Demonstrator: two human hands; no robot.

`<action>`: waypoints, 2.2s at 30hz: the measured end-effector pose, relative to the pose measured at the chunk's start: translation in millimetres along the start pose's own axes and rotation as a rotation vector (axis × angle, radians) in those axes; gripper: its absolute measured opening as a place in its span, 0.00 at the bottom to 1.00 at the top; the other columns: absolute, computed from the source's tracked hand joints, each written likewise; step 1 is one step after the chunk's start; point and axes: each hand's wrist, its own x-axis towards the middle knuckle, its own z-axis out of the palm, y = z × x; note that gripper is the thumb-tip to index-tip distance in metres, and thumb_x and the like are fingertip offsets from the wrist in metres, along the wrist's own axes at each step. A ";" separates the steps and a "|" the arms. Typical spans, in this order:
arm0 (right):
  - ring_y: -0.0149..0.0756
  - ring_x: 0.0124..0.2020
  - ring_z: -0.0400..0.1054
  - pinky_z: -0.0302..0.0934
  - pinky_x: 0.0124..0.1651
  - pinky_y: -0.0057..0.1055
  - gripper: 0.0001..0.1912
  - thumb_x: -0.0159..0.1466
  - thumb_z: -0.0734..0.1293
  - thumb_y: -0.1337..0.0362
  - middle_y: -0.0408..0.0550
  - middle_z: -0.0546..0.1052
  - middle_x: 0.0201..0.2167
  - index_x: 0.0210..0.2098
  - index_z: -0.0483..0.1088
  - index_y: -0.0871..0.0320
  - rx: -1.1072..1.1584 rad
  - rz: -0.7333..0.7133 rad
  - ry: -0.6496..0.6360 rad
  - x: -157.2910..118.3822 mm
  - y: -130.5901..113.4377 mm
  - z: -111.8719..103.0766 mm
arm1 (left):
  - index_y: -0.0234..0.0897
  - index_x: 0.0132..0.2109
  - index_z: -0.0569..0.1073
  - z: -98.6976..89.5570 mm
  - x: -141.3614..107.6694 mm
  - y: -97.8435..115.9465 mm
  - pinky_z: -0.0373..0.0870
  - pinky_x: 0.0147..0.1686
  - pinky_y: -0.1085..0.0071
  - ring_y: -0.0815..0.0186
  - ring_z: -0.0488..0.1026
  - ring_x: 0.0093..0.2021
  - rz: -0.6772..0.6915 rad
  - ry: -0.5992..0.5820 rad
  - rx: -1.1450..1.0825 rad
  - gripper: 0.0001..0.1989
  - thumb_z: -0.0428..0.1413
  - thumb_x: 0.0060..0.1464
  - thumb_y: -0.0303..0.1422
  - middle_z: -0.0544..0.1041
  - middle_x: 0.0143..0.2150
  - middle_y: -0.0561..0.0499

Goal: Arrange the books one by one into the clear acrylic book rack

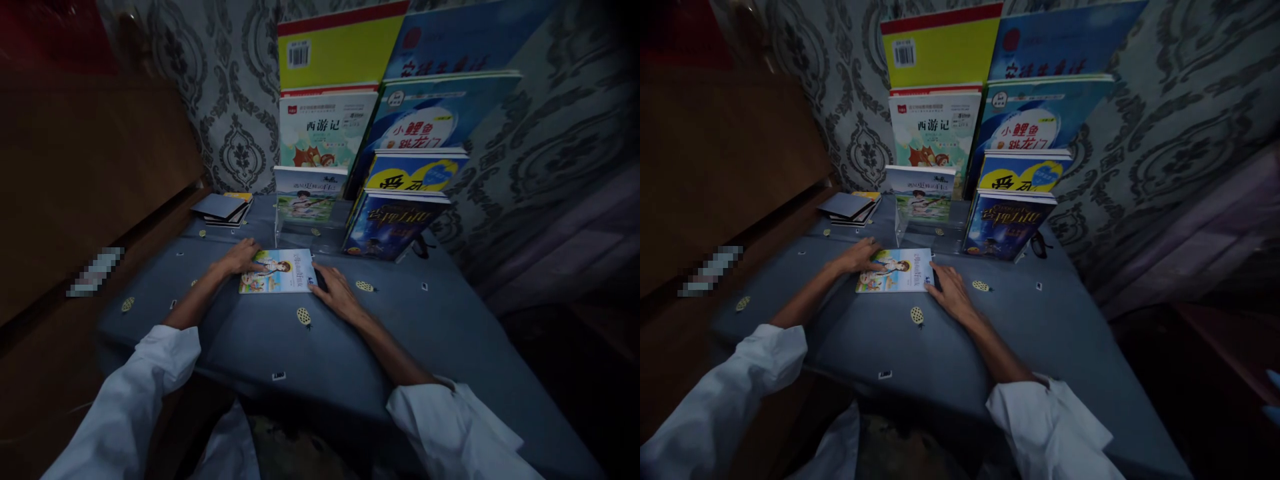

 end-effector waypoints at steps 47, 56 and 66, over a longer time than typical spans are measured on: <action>0.38 0.37 0.69 0.68 0.37 0.32 0.12 0.72 0.59 0.67 0.50 0.78 0.35 0.40 0.75 0.57 -0.192 -0.554 -0.065 -81.1 -86.9 -19.6 | 0.41 0.55 0.71 28.4 -87.8 49.8 0.66 0.61 0.63 0.61 0.68 0.64 0.319 0.181 0.117 0.15 0.46 0.67 0.27 0.73 0.62 0.46; 0.40 0.45 0.70 0.71 0.43 0.36 0.14 0.72 0.60 0.59 0.53 0.79 0.43 0.47 0.75 0.56 -0.087 -0.519 -0.139 -81.9 -84.1 -26.3 | 0.39 0.63 0.67 38.1 -68.9 45.7 0.68 0.61 0.60 0.58 0.69 0.63 0.190 0.207 -0.042 0.20 0.45 0.67 0.30 0.70 0.65 0.43; 0.48 0.62 0.64 0.60 0.64 0.51 0.22 0.68 0.65 0.53 0.57 0.74 0.59 0.57 0.72 0.56 -0.087 -0.377 -0.178 -66.9 -76.2 -18.8 | 0.33 0.59 0.71 49.4 -46.9 42.9 0.64 0.64 0.57 0.57 0.69 0.64 0.192 0.260 -0.022 0.19 0.45 0.68 0.34 0.72 0.63 0.39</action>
